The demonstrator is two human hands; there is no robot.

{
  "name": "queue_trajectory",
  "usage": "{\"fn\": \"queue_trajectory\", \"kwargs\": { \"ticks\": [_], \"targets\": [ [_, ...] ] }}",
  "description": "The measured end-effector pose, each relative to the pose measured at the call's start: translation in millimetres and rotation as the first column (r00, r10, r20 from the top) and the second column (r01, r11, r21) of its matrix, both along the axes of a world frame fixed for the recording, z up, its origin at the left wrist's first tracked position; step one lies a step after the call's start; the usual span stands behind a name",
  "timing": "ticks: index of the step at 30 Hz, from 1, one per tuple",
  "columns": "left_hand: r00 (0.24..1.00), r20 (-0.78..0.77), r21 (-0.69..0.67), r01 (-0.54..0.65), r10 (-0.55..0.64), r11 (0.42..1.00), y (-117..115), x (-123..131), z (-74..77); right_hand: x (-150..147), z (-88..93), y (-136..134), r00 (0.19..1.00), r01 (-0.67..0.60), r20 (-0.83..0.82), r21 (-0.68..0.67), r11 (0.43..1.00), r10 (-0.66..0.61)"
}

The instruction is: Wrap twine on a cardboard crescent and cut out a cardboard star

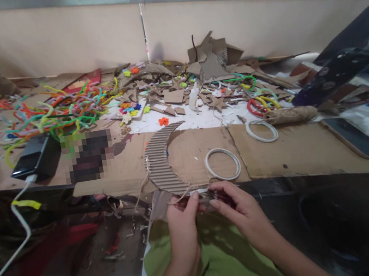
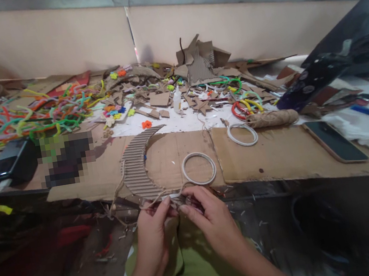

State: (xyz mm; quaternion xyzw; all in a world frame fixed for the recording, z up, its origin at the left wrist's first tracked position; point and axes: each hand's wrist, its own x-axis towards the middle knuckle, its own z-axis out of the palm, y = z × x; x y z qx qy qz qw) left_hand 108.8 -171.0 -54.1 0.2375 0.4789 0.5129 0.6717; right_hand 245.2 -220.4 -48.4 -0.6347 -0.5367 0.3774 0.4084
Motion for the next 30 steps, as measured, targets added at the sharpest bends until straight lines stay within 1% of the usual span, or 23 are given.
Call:
{"fn": "queue_trajectory", "kwargs": {
  "ticks": [9, 15, 22, 26, 30],
  "targets": [
    [1.0, -0.009, 0.012, 0.008, -0.008, 1.0, -1.6, 0.3, -2.3, -2.6, -0.8, 1.7, 1.0, -0.009, 0.023, 0.023, 1.0, 0.009],
    [1.0, -0.002, 0.01, 0.025, -0.025, 1.0, -2.3, -0.1, 0.3, -3.4, -2.4, 3.0, 1.0, 0.009, -0.019, 0.03, 1.0, -0.008],
    [0.999, 0.033, 0.002, 0.013, -0.013, 1.0, -2.9, 1.2, 0.9, -5.4, -4.1, 5.1, 0.996, 0.048, -0.08, 0.049, 0.998, -0.044],
    [1.0, 0.028, -0.003, 0.014, -0.014, 1.0, -2.7, -0.9, 0.7, -5.0, -1.8, 5.7, 0.997, 0.046, -0.061, 0.023, 0.999, -0.045],
    [1.0, 0.013, -0.026, -0.006, 0.006, 1.0, -1.4, -4.4, 2.8, 2.5, 3.7, 2.5, 0.999, 0.036, -0.017, -0.01, 0.999, -0.036]
  ]
}}
